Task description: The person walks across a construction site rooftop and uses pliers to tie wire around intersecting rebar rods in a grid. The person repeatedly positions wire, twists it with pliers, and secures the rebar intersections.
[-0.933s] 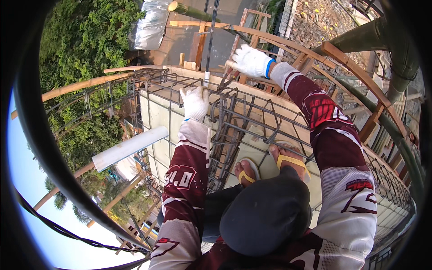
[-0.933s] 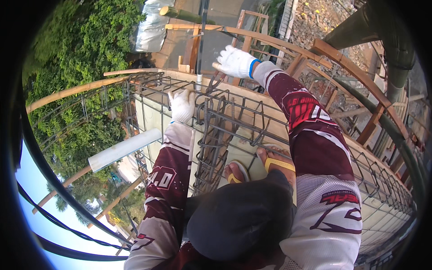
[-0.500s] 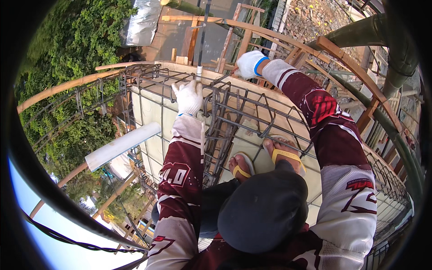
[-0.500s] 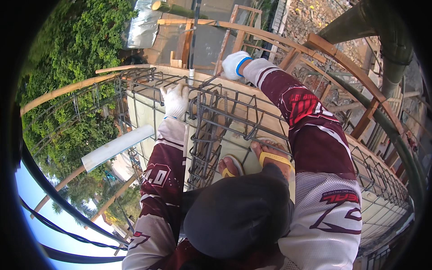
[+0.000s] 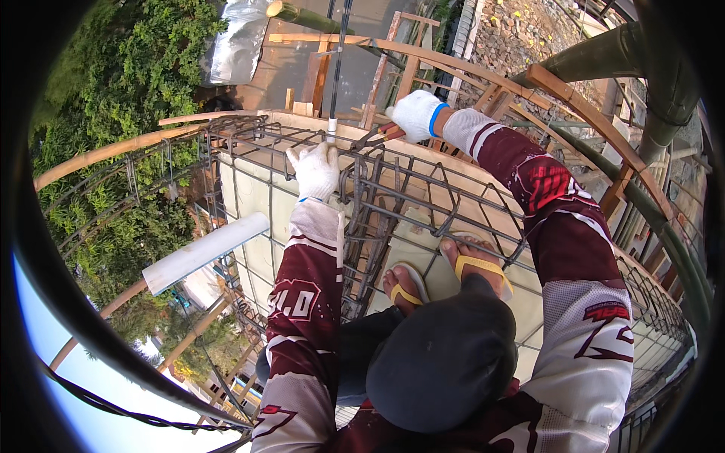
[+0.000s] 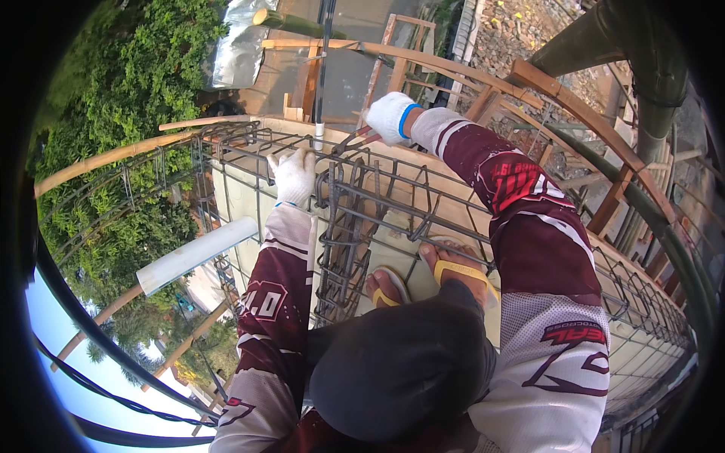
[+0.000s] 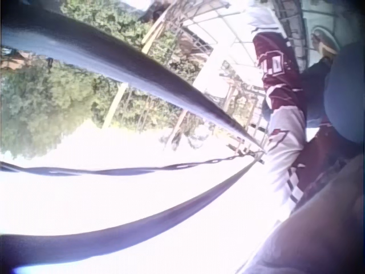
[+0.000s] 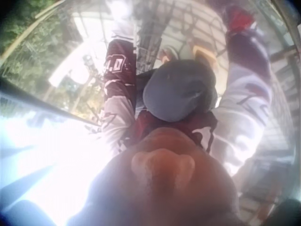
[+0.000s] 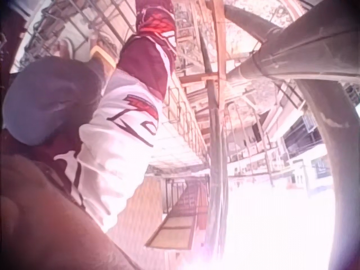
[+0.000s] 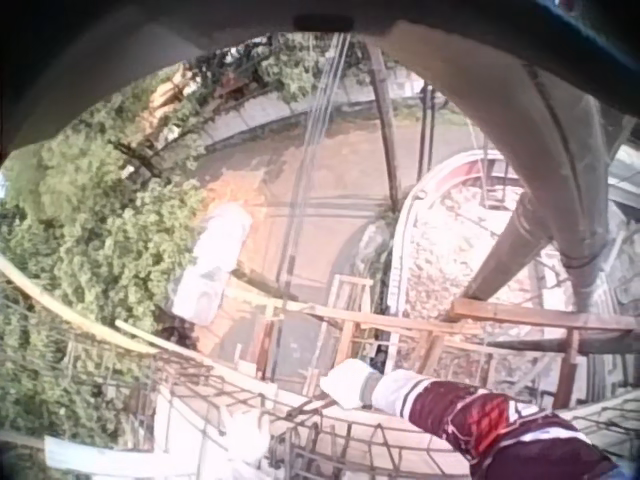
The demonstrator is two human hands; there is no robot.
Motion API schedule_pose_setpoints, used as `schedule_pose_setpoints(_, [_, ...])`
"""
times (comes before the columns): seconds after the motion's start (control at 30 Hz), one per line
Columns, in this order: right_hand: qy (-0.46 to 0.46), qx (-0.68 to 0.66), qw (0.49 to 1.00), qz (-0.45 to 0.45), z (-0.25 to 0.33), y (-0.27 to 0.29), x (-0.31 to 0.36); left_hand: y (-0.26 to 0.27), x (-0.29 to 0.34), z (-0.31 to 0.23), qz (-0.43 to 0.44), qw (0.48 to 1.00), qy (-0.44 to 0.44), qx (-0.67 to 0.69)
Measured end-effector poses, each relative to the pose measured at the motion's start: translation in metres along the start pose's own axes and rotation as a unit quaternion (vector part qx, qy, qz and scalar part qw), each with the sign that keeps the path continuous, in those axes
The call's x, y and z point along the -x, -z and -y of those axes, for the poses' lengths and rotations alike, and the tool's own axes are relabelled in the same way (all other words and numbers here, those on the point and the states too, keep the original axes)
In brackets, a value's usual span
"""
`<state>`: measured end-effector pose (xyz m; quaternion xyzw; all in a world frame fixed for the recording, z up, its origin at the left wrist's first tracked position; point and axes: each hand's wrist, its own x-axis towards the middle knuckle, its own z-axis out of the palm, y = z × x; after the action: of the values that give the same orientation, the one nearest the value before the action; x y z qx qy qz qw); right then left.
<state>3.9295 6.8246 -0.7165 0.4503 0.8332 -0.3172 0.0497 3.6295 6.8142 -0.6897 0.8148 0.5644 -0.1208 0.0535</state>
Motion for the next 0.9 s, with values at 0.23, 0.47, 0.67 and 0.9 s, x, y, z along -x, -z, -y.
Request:
schedule_pose_setpoints(0.23, [0.076, 0.138, 0.967, -0.199, -0.03, -0.016, -0.021, 0.0, 0.0, -0.001, 0.012, 1.0, 0.004, -0.022])
schedule_pose_setpoints(0.47, [-0.015, -0.097, 0.995, 0.006, -0.028, -0.012, -0.016, -0.003, -0.002, 0.0, 0.011, 1.0, 0.012, -0.025])
schedule_pose_setpoints(0.67, [-0.216, -0.409, 0.854, 0.237, -0.019, -0.006, 0.0, -0.005, -0.002, 0.001, -0.01, 1.0, -0.008, 0.004])
schedule_pose_setpoints(0.9, [-0.086, -0.091, 0.991, 0.051, 0.0, -0.023, 0.002, -0.003, 0.001, 0.001, 0.003, 1.0, 0.001, 0.001])
